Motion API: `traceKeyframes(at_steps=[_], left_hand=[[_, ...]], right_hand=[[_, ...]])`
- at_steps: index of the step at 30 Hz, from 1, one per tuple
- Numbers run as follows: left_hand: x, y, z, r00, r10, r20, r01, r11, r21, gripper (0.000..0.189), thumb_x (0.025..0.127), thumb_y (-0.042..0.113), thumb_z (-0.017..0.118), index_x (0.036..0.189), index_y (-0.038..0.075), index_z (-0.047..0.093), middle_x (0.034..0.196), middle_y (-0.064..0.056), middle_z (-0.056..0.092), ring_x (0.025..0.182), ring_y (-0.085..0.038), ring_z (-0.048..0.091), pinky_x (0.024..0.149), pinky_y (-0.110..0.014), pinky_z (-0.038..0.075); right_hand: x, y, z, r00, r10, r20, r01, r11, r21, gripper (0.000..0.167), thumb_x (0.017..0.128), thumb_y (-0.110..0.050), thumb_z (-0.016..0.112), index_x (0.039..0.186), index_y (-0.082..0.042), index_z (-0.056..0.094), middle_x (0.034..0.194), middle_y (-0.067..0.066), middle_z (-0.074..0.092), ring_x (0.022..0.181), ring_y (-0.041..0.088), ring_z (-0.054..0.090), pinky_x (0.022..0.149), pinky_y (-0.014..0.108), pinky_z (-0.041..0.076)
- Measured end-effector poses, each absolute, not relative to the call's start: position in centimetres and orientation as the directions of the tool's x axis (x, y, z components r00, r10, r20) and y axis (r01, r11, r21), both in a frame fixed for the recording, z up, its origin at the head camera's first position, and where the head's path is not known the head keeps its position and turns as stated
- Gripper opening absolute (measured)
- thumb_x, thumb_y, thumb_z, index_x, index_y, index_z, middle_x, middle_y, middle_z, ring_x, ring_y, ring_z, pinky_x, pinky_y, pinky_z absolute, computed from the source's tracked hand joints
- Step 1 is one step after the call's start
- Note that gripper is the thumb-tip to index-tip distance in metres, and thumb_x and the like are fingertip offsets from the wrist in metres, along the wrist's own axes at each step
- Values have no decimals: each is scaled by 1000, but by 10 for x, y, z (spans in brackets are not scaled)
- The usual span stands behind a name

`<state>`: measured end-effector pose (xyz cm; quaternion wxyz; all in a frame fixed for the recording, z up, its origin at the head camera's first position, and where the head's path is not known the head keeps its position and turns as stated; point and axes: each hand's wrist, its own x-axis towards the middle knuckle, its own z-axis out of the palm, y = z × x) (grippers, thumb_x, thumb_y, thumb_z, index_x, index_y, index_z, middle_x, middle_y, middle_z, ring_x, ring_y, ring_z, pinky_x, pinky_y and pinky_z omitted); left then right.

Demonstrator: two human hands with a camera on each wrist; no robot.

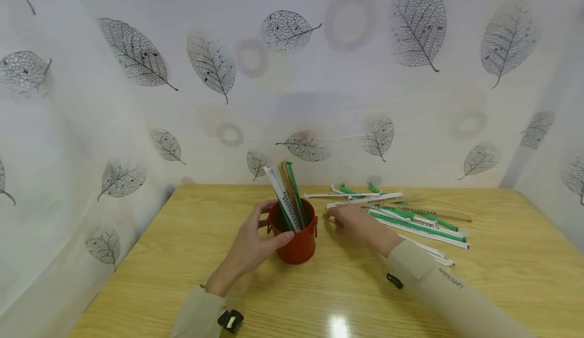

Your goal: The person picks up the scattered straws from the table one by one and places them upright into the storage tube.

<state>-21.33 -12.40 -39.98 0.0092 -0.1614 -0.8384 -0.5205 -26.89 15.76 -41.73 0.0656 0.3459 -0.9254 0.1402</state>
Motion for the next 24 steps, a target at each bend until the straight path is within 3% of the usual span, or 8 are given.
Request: traceKeyframes(at_steps=[7,12,16,24], left_hand=[[-213,-124,-399,-944,270,190,289,394,872,71,89,38,77,150,29,41,148,-4,54,124,-35,59,100,-54,54],[-212,-123,-399,-945,267,190,289,404,868,71,89,38,77,150,28,41,148,-4,54,124,-35,60,100,-54,54],[-213,-123,-400,-946,262,192,289,409,866,71,89,39,77,150,28,42,149,-4,54,124,-35,60,100,-54,55],[-212,-121,-402,-947,263,187,286,415,864,72,89,38,77,150,28,41,149,-5,53,126,-35,60,100,-55,55]], right_hand=[[-269,162,-415,-775,-599,202,-632,737,-240,33,86,8,65,116,-4,73,105,12,77,84,20,70,75,35,60],[-264,168,-397,-803,-549,231,-595,749,-290,47,86,9,62,131,-1,65,99,13,75,84,21,69,72,34,59],[-260,175,-376,-793,-509,334,-605,721,-338,49,87,6,68,135,4,62,95,10,72,84,18,68,71,30,58],[-254,184,-348,-678,-382,629,-691,624,-366,37,83,10,68,118,1,74,84,4,67,75,14,66,61,20,58]])
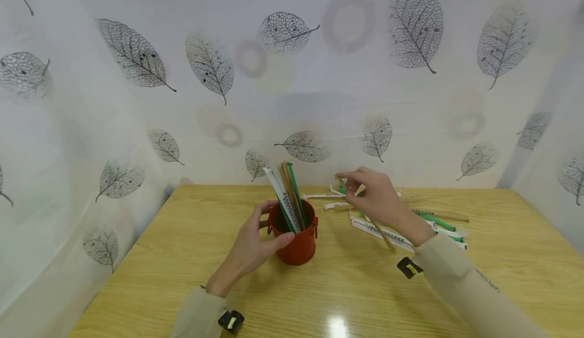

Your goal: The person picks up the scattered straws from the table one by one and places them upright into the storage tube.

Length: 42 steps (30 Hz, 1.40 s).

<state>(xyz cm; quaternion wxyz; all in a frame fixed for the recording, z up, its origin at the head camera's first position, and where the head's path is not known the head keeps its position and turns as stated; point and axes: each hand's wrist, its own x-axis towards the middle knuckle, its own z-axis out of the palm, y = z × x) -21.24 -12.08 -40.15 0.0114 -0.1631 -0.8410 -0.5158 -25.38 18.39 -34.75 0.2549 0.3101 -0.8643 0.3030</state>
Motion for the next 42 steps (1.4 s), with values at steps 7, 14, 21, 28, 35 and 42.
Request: traceKeyframes(at_steps=[7,14,21,28,35,42], left_hand=[[-212,-119,-404,-950,255,181,277,417,866,73,88,38,78,150,29,42,149,-3,54,125,-35,60,100,-54,54],[-212,-119,-405,-949,256,183,280,419,864,73,88,39,78,150,29,42,149,-3,54,125,-35,60,99,-55,54],[-212,-117,-403,-947,262,184,283,415,865,73,88,40,78,151,28,41,149,-3,54,125,-33,59,101,-54,53],[-212,-115,-402,-948,258,189,286,420,861,74,88,42,78,151,28,41,147,-3,54,123,-32,60,101,-52,54],[-213,-114,-402,-947,262,189,289,426,858,74,88,42,77,151,28,41,147,-5,53,123,-31,60,102,-52,53],[-213,-114,-401,-944,267,191,293,424,857,74,88,42,77,151,28,40,149,-4,52,128,-29,57,106,-51,51]], right_hand=[[-251,186,-334,-623,-273,733,-717,575,-395,30,84,10,68,111,-1,75,85,5,70,74,13,68,61,19,59],[-244,179,-314,-626,-126,769,-721,471,-509,30,86,9,69,114,0,73,92,10,73,84,-1,65,68,12,58],[-237,164,-286,-625,4,781,-743,306,-596,31,87,9,68,117,4,71,94,-4,71,87,1,69,77,16,60],[-232,143,-265,-563,16,826,-820,118,-560,34,85,16,68,119,12,66,98,-12,71,87,7,70,80,25,62],[-236,128,-279,-607,-24,795,-790,126,-599,32,86,15,68,117,10,67,100,-11,70,91,3,70,81,24,62],[-242,119,-303,-655,-79,752,-749,197,-632,31,86,11,71,116,3,71,101,15,72,92,0,68,79,22,62]])
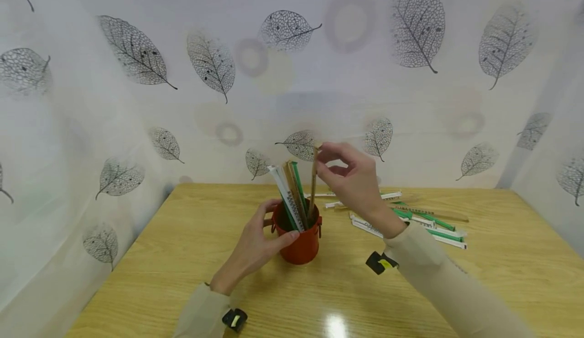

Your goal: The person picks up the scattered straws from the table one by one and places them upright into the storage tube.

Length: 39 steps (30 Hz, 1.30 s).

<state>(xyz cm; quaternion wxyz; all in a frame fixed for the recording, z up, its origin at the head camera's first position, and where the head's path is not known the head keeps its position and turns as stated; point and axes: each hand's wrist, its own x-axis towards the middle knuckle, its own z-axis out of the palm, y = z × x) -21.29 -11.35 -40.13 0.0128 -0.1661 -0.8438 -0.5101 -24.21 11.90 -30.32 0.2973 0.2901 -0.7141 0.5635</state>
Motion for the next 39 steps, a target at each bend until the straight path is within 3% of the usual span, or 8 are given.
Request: traceKeyframes(at_steps=[4,11,27,33,36,39], left_hand=[[-213,-113,-401,-944,269,191,294,422,857,74,88,42,77,151,28,40,149,-4,52,129,-29,56,107,-50,50],[-214,-112,-401,-941,275,197,301,415,859,74,89,41,77,151,27,41,149,-2,52,132,-28,53,108,-49,49],[-214,-114,-400,-941,277,191,295,406,865,74,89,38,78,151,26,41,150,-3,51,133,-30,52,109,-50,48],[-214,-114,-401,-946,267,183,284,417,863,74,88,40,78,151,28,41,149,-3,52,129,-29,56,105,-50,51],[-214,-114,-401,-948,262,180,280,419,864,73,88,41,78,151,29,41,148,-3,53,126,-29,57,103,-50,52],[-214,-114,-401,-949,258,179,277,420,864,73,88,40,79,150,29,42,147,-3,54,124,-30,58,102,-50,53]], right_hand=[[-245,117,-319,-662,-107,742,-739,259,-622,28,88,7,72,115,-1,72,100,15,73,92,3,68,76,20,62],[-249,117,-339,-680,-159,716,-721,321,-614,27,90,3,73,116,-4,72,101,11,75,91,22,73,73,23,62],[-251,121,-354,-707,-177,685,-700,312,-642,39,90,2,74,128,-1,68,101,16,76,91,27,75,75,24,63],[-252,136,-355,-781,-140,609,-617,321,-718,41,94,-5,72,134,-9,66,106,13,77,95,12,74,80,21,61],[-253,147,-355,-795,-133,592,-593,378,-711,32,95,-7,71,126,-10,71,106,12,77,93,5,72,79,20,61],[-255,161,-358,-802,-166,574,-575,479,-664,21,95,-6,70,115,-9,76,103,10,79,88,8,74,75,21,61]])
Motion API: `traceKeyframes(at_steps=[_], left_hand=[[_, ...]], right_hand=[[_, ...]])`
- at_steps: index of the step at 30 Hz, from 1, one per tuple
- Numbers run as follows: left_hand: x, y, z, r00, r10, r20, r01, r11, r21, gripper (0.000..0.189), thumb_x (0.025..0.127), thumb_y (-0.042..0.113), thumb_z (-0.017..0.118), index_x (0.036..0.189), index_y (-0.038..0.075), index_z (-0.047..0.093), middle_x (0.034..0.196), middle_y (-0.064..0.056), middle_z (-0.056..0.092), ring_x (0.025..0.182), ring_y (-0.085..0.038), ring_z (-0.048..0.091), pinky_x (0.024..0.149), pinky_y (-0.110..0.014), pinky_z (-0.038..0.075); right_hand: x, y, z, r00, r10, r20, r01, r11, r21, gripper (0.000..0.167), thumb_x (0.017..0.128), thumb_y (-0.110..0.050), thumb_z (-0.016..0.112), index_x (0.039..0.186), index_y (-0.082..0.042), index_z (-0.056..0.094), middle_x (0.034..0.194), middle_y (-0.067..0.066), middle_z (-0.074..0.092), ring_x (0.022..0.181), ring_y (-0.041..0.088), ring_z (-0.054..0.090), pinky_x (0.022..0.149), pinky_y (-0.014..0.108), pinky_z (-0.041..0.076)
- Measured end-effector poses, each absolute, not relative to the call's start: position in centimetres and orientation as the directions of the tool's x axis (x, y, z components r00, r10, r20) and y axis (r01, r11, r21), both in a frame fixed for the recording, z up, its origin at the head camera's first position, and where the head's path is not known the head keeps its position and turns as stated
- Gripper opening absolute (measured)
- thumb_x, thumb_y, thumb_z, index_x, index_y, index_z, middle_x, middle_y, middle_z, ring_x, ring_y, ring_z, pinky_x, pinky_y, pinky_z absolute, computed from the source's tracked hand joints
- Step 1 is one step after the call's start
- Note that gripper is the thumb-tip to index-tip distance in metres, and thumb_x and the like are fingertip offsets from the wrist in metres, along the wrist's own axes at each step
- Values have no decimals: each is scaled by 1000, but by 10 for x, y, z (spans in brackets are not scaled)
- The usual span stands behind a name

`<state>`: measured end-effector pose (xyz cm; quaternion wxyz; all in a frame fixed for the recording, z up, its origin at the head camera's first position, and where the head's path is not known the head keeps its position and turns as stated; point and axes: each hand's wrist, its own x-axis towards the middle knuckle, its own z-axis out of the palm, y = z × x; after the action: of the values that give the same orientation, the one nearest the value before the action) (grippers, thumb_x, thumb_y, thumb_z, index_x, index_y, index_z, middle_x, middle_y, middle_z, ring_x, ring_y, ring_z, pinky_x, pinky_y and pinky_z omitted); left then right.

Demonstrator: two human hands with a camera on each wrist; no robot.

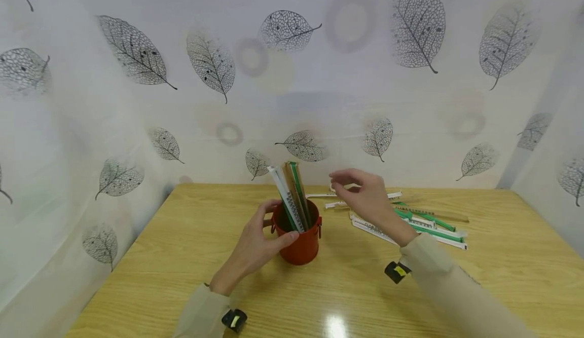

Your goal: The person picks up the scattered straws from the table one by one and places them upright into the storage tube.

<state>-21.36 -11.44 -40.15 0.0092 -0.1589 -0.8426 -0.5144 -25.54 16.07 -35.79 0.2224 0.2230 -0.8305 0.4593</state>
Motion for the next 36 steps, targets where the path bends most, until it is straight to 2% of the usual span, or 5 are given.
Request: traceKeyframes(at_steps=[5,11,21,27,36], left_hand=[[-213,-114,-401,-951,255,177,274,421,865,74,87,40,79,150,28,42,147,-4,53,125,-30,58,103,-50,53],[-213,-114,-401,-950,257,178,275,418,866,74,87,39,79,150,27,43,147,-4,53,125,-29,58,104,-50,52],[-214,-113,-400,-940,281,196,301,404,864,73,88,37,79,150,24,42,148,-4,52,131,-29,54,108,-49,49],[-215,-114,-401,-938,283,200,307,410,859,73,89,38,78,150,24,42,148,-4,52,132,-29,53,109,-48,48],[-213,-114,-399,-947,270,176,280,418,865,73,88,39,78,150,27,42,148,-4,52,128,-29,56,107,-51,50]], right_hand=[[-258,185,-368,-827,-358,434,-555,649,-521,17,92,0,67,105,-4,77,92,8,78,80,16,72,71,28,62],[-259,207,-387,-839,-513,182,-542,757,-366,19,92,3,65,106,-1,76,90,6,75,75,8,65,66,27,55],[-259,215,-401,-832,-541,123,-552,784,-285,19,85,3,74,104,-2,76,88,8,75,78,17,69,69,31,59],[-257,212,-402,-829,-550,104,-553,778,-299,25,84,10,70,107,1,74,77,3,67,65,7,47,60,24,41],[-254,212,-403,-821,-563,96,-562,768,-308,46,89,9,64,134,0,58,68,-4,51,60,5,39,57,22,35]])
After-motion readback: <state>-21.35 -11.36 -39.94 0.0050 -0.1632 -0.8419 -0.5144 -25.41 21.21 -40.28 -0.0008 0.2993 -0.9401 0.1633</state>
